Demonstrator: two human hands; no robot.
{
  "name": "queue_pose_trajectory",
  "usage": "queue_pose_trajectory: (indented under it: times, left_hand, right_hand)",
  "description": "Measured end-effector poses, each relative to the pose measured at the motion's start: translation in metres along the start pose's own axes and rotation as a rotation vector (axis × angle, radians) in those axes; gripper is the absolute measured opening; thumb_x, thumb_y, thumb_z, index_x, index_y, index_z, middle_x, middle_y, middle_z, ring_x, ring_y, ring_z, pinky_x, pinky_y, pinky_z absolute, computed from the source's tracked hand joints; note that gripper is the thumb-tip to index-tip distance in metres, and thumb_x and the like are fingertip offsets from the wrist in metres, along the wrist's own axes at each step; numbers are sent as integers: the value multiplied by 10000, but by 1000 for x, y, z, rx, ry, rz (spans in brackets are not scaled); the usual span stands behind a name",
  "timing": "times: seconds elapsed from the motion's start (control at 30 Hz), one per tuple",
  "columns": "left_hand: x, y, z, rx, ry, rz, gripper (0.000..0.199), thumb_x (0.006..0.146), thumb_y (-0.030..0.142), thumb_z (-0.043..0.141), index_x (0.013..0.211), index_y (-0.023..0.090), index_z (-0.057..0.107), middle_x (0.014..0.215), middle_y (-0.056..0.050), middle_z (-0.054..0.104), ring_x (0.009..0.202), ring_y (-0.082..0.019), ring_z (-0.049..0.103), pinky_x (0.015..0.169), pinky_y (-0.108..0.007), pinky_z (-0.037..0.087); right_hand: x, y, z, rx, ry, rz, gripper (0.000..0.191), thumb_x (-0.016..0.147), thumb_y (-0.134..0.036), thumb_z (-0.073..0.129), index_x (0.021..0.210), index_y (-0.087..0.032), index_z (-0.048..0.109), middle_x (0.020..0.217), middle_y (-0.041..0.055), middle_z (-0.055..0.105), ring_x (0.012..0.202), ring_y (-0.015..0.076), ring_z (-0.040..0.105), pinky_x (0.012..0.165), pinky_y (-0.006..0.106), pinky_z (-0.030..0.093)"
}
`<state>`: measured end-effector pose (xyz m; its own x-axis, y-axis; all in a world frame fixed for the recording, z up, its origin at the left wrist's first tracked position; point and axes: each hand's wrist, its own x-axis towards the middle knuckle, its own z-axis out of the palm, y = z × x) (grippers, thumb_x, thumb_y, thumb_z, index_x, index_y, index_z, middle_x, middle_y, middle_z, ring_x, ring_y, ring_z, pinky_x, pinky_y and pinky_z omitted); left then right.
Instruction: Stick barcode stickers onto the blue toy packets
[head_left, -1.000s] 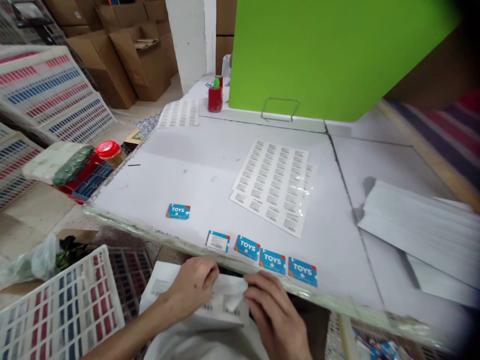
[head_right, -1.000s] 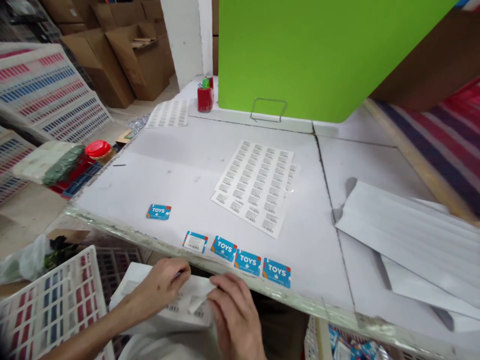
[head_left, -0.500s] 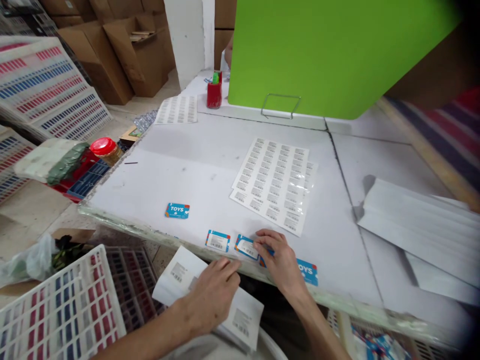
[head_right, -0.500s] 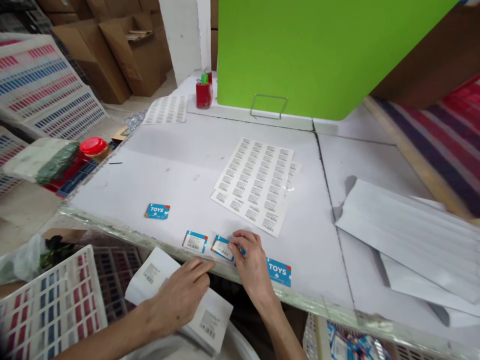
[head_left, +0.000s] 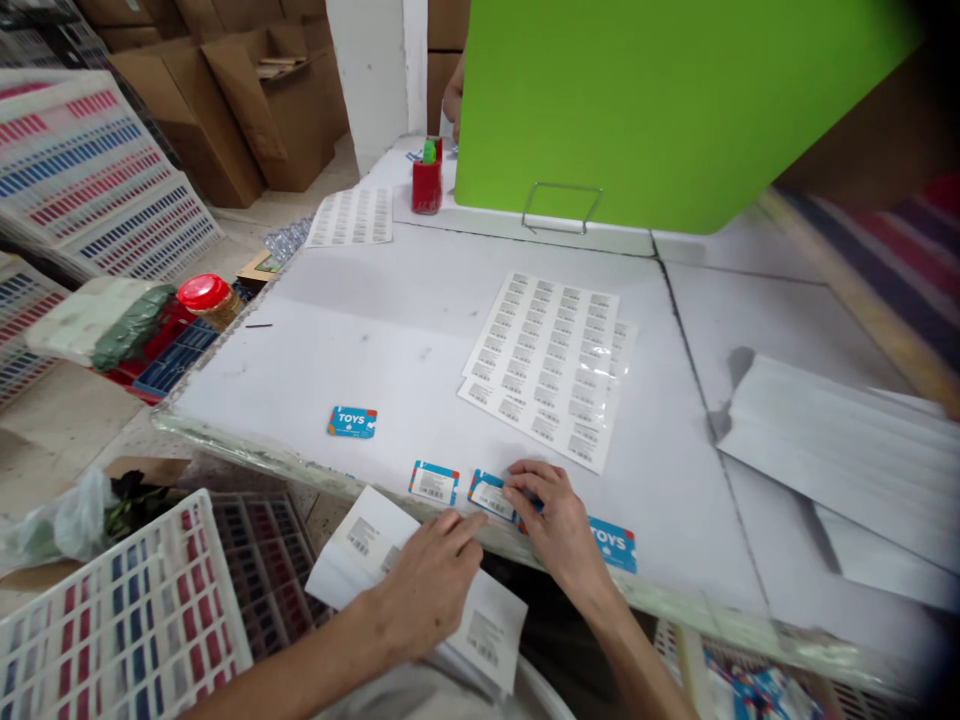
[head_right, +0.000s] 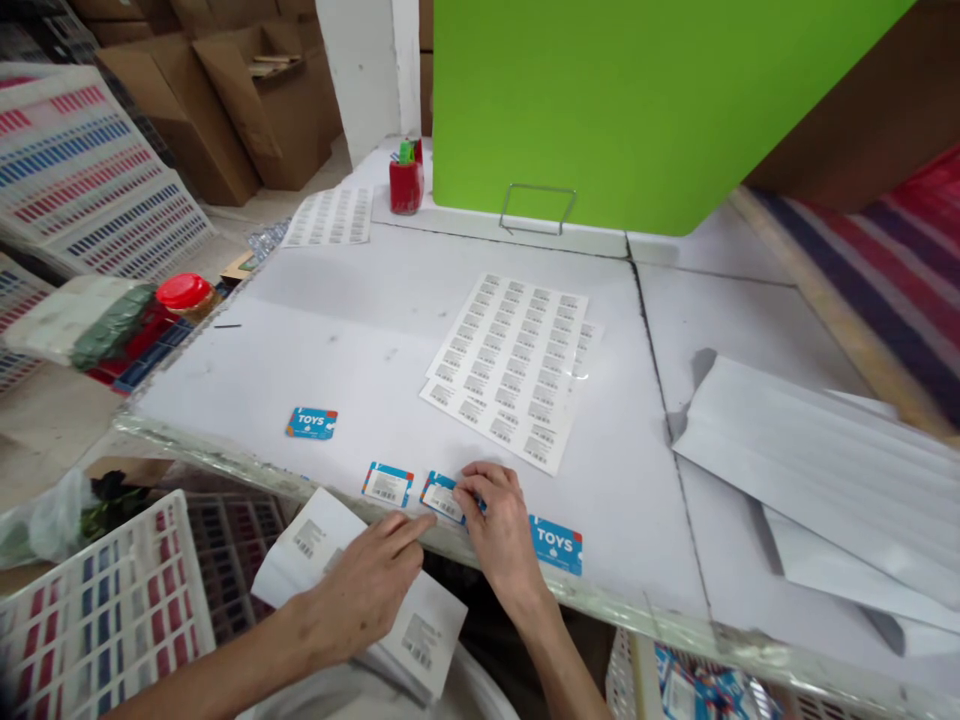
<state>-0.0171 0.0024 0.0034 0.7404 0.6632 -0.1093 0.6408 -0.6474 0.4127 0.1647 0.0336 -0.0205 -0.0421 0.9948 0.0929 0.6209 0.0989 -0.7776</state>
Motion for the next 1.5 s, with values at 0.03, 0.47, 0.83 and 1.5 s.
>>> queue_pose_trajectory:
  times: [0.03, 0.47, 0.83, 1.5]
  left_hand:
    - [0, 0, 0, 1, -5, 1, 180, 759, 44, 448, 870, 100, 579, 1248, -123, 476, 1042, -241, 466, 912, -339, 406]
    - [5, 2, -4, 24, -26, 3, 202, 774, 53, 436, 907, 101, 581, 1293, -128, 452, 1064, -241, 461, 900, -352, 390]
    - [12, 3, -11, 156, -131, 10, 238, 741, 101, 492, 949, 90, 608, 1346, -98, 406, 1007, -255, 447, 822, -361, 398]
    - [3, 1, -5, 76, -10, -8, 183, 750, 39, 448, 848, 113, 584, 1344, -82, 417, 1061, -272, 440, 869, -388, 402]
  right_hand:
    - [0, 0, 0, -2, 1, -2, 185, 824, -259, 501, 709, -199, 632, 887, 69, 602, 891, 228, 499, 787, 394, 438]
    - [0, -3, 1, -50, 28, -29, 200, 835, -247, 483, 709, -202, 631, 875, 64, 601, 880, 222, 503, 781, 393, 451]
    - [-5, -5, 10, -191, 118, 7, 345, 817, -367, 521, 1100, -171, 515, 1079, 124, 503, 984, 275, 465, 806, 454, 424]
    - [-39, -8, -28, -463, 217, 10, 490, 855, -427, 434, 1274, -175, 397, 1142, 165, 486, 1038, 318, 467, 809, 468, 430]
